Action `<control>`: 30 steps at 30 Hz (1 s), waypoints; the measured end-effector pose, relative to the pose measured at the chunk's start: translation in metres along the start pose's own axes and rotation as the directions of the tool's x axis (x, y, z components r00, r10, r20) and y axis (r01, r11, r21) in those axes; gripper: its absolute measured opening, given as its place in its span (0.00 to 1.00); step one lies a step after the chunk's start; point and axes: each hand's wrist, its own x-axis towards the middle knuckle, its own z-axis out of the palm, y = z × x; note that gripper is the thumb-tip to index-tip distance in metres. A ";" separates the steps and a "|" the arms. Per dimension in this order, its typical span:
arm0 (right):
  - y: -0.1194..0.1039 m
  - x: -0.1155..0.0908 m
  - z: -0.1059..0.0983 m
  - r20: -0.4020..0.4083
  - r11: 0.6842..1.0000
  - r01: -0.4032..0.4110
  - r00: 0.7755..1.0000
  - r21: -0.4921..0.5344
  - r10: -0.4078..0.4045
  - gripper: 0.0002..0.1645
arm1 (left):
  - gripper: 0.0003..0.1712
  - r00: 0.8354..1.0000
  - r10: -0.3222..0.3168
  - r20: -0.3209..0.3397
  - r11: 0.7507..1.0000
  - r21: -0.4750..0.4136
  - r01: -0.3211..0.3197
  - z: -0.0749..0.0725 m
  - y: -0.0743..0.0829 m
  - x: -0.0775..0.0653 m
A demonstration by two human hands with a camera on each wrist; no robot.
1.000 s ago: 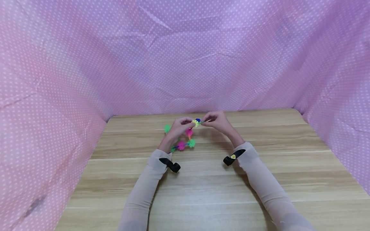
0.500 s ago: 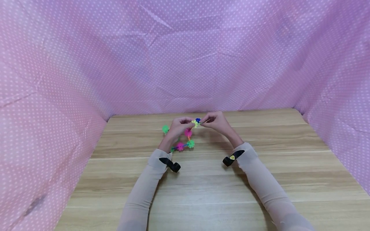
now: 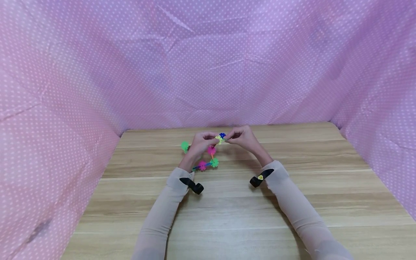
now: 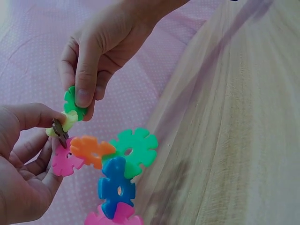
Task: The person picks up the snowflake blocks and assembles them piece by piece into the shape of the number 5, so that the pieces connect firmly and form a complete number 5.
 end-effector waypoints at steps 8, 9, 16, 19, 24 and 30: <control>0.001 0.000 0.001 -0.004 1.000 -0.014 1.000 0.012 0.014 0.04 | 0.13 1.000 0.004 -0.002 1.000 0.001 -0.004 0.000 0.000 0.000; 0.001 0.000 0.001 -0.004 1.000 -0.016 1.000 0.014 0.016 0.04 | 0.13 1.000 0.007 -0.001 1.000 -0.003 -0.007 0.000 0.000 0.000; -0.022 -0.003 0.001 0.007 1.000 -0.020 1.000 0.021 0.020 0.04 | 0.13 1.000 0.029 0.010 1.000 0.001 -0.029 0.000 0.003 0.000; -0.031 -0.004 0.001 0.009 0.999 -0.029 1.000 0.018 0.029 0.04 | 0.13 1.000 0.026 0.016 0.999 0.018 -0.026 -0.001 0.004 0.000; -0.034 -0.004 0.001 0.009 0.998 -0.056 0.998 -0.009 0.056 0.03 | 0.13 1.000 0.003 0.019 1.000 0.016 -0.003 -0.002 0.004 0.001; -0.021 -0.001 0.002 0.003 0.996 -0.094 0.996 0.003 0.094 0.07 | 0.13 1.000 -0.011 0.024 1.000 0.012 0.011 -0.004 0.005 0.002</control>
